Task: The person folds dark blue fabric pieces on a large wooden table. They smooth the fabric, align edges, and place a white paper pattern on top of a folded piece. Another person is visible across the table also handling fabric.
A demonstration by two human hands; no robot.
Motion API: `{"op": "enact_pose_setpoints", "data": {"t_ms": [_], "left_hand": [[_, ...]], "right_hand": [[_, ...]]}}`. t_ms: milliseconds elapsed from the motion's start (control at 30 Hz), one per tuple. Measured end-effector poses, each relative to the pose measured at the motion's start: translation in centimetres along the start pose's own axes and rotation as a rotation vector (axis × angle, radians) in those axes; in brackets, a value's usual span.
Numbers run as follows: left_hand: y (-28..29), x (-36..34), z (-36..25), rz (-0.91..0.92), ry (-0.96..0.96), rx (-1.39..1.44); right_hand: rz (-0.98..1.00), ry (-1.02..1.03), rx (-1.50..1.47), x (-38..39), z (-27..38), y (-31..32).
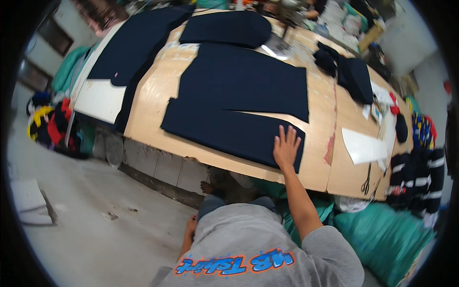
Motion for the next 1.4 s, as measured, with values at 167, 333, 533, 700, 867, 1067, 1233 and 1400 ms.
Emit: {"op": "enact_pose_setpoints", "data": {"t_ms": [167,333,533,700,867,1067,1233,1400], "left_hand": [[9.6,-1.7,-0.8,-0.231,0.05,0.264],[19.6,-1.4,3.0,-0.462,0.082,0.27],[20.2,0.0,9.6,-0.628,0.204,0.58],[22.7,-2.3,8.4,-0.471,0.233,0.602],[30.0,-6.2,14.6,-0.395,0.224,0.473],[46.0,-14.0,7.7,-0.451,0.18,0.423],[59.2,-18.6,1.6,-0.911,0.011,0.541],[60.0,-21.9,5.4,-0.876,0.061,0.462]], "right_hand": [[0.047,0.03,0.032,-0.2,-0.1,-0.4],[0.035,-0.078,0.049,0.7,-1.9,-1.0],[0.023,-0.95,0.51,3.2,-12.9,-1.1],[-0.519,-0.746,0.064,2.7,0.7,3.3],[-0.299,0.188,-0.488,1.5,39.2,4.2],[0.36,0.637,-0.516,5.9,68.2,-6.2],[0.722,0.46,0.177,9.1,73.8,-15.1],[1.004,0.367,0.461,8.1,77.0,-14.8]]}}
Point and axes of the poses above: each hand's wrist, its own x-axis away from the middle knuckle, its own y-axis out of the back of the hand, z = x × y, the point moved 6 cm from there along -x, towards the middle knuckle, and after that the axes turned 15 degrees about -y, right-handed, at the moved point
